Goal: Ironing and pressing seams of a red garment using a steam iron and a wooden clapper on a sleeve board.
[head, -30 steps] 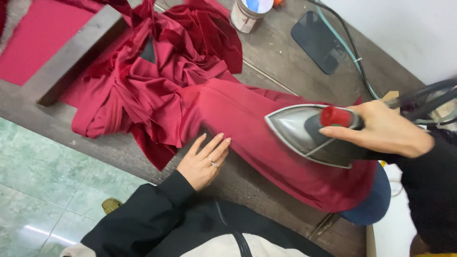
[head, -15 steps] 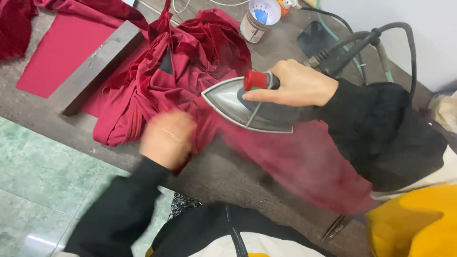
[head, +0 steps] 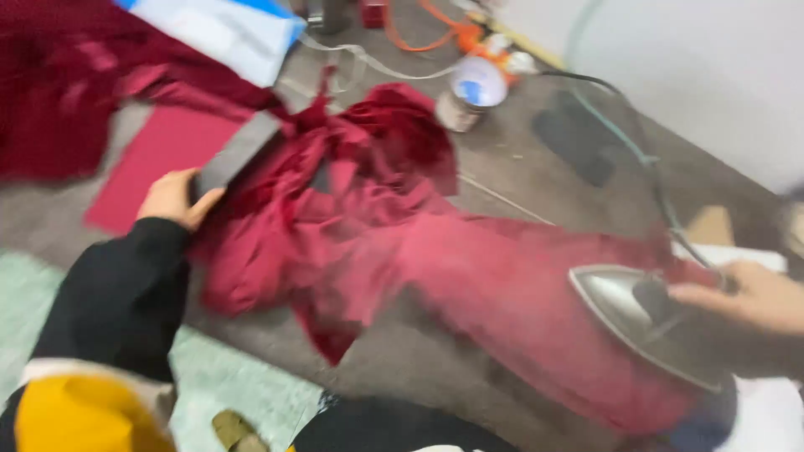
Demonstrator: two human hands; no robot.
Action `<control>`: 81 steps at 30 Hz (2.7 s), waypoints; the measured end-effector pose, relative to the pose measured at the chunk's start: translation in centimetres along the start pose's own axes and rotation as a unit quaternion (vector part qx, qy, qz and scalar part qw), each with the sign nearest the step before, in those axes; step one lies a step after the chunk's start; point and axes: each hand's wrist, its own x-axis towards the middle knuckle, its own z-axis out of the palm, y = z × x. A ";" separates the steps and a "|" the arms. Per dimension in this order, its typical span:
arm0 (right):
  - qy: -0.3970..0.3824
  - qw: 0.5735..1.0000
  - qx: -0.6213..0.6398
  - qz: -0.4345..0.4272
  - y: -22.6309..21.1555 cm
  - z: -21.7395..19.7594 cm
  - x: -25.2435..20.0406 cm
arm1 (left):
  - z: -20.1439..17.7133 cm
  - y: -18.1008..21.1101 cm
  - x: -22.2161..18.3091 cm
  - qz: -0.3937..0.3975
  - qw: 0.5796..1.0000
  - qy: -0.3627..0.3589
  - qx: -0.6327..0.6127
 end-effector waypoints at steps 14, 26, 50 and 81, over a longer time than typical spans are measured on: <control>0.055 0.995 0.041 -0.069 -6.0 -3.3 20.3 | 4.9 -1.7 -2.7 -0.079 0.984 0.137 -0.077; 0.049 0.991 -0.025 -0.122 -11.4 1.0 33.9 | -13.3 22.9 -1.5 -0.006 0.989 -0.145 0.015; 0.180 0.890 0.131 -0.398 2.6 9.1 -2.1 | -5.6 40.6 -2.6 0.531 0.812 -0.236 -0.052; -0.148 0.590 0.781 -0.137 4.1 29.1 -4.2 | 17.4 18.9 -16.5 0.338 0.938 -0.072 -0.012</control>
